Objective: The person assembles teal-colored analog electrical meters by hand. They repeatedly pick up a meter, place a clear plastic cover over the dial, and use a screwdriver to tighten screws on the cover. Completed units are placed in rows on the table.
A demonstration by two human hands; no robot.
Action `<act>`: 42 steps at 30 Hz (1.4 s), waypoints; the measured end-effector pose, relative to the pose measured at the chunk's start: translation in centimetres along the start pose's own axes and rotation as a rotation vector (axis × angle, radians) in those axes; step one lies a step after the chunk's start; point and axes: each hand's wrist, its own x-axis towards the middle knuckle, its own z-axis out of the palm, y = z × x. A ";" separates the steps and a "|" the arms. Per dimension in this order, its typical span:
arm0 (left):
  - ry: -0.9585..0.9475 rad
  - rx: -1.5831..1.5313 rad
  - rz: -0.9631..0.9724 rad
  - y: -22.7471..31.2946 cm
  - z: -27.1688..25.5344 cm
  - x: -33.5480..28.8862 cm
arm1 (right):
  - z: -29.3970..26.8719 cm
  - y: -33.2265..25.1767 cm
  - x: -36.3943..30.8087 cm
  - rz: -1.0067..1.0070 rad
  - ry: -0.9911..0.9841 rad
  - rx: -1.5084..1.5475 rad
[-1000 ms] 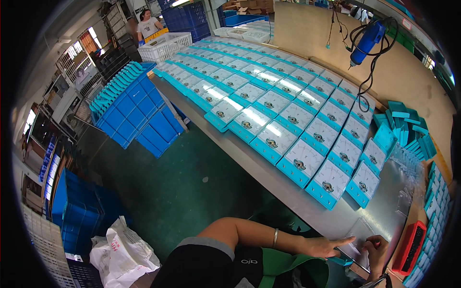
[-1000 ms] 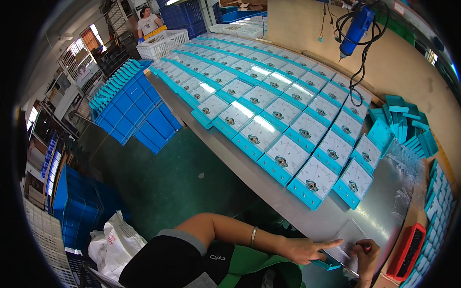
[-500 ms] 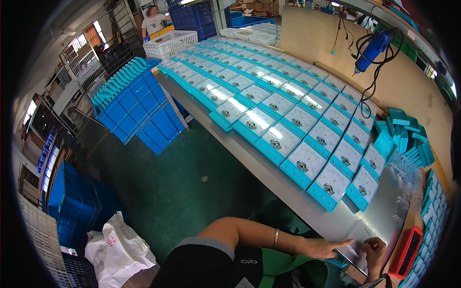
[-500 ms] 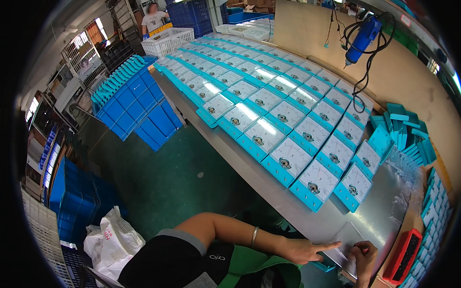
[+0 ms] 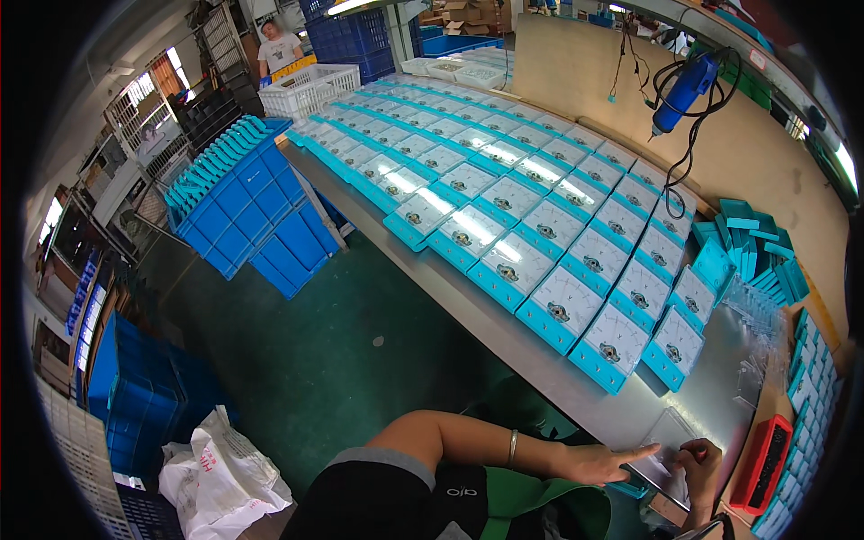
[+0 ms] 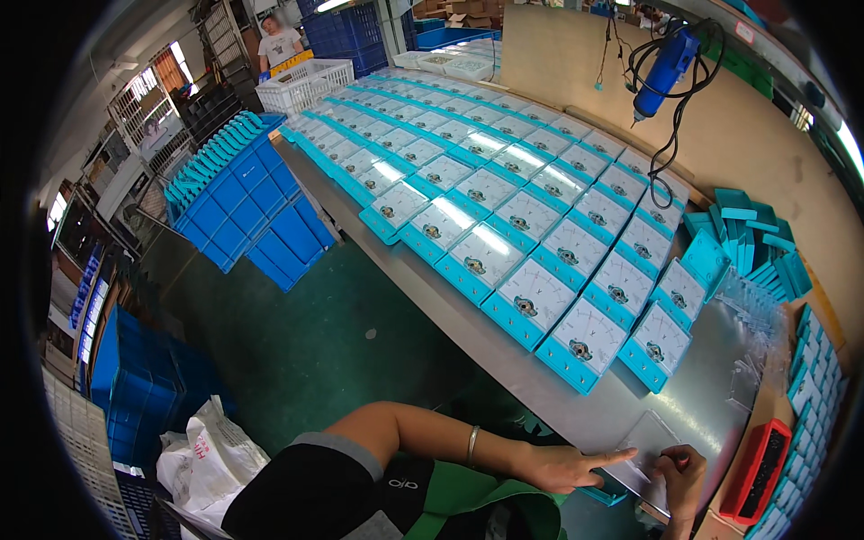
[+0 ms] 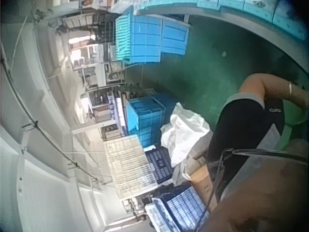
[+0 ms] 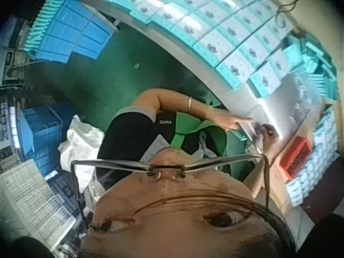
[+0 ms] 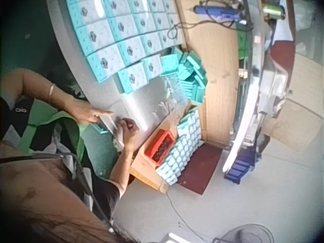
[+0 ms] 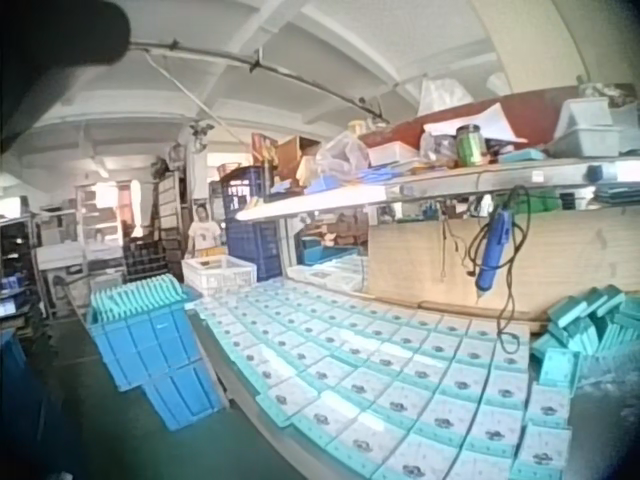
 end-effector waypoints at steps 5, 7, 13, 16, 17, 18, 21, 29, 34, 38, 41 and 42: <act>-0.001 -0.005 -0.008 -0.1 0.2 -0.1 | 0.0 -0.1 -0.1 0.010 -0.005 0.013; 0.048 0.006 0.027 -0.4 0.6 -0.1 | 0.0 -0.2 -0.1 0.011 -0.003 0.006; -0.036 -0.254 -0.172 -1.9 2.4 0.2 | 0.1 -0.3 0.0 0.015 -0.003 0.015; -0.051 -0.211 -0.168 -1.4 1.8 0.3 | 0.0 0.0 0.0 0.017 0.004 0.025; -0.056 -0.195 -0.166 -1.3 1.5 0.3 | 0.0 0.1 0.0 0.016 0.007 0.029; -0.061 -0.213 -0.184 -1.2 1.5 0.3 | 0.0 0.2 0.0 0.009 0.011 0.030; -0.049 -0.185 -0.170 -0.7 0.9 0.3 | 0.0 0.4 -0.1 -0.005 0.018 0.026; 0.031 -0.086 -0.069 0.2 0.5 -0.5 | 0.3 0.3 -0.5 -0.009 0.018 0.037; 0.072 -0.042 -0.143 -1.8 1.9 -0.2 | 0.0 1.2 -1.0 -0.117 0.084 -0.192; 0.077 0.151 -0.141 0.1 0.2 0.2 | 1.0 -1.3 -1.2 -0.171 0.072 -0.243; -0.056 0.178 -0.132 1.3 -1.6 0.8 | 0.4 -1.0 -1.6 -0.132 0.072 -0.224; -0.057 0.189 -0.120 1.3 -1.6 1.1 | 0.3 -1.2 -1.8 -0.103 0.065 -0.192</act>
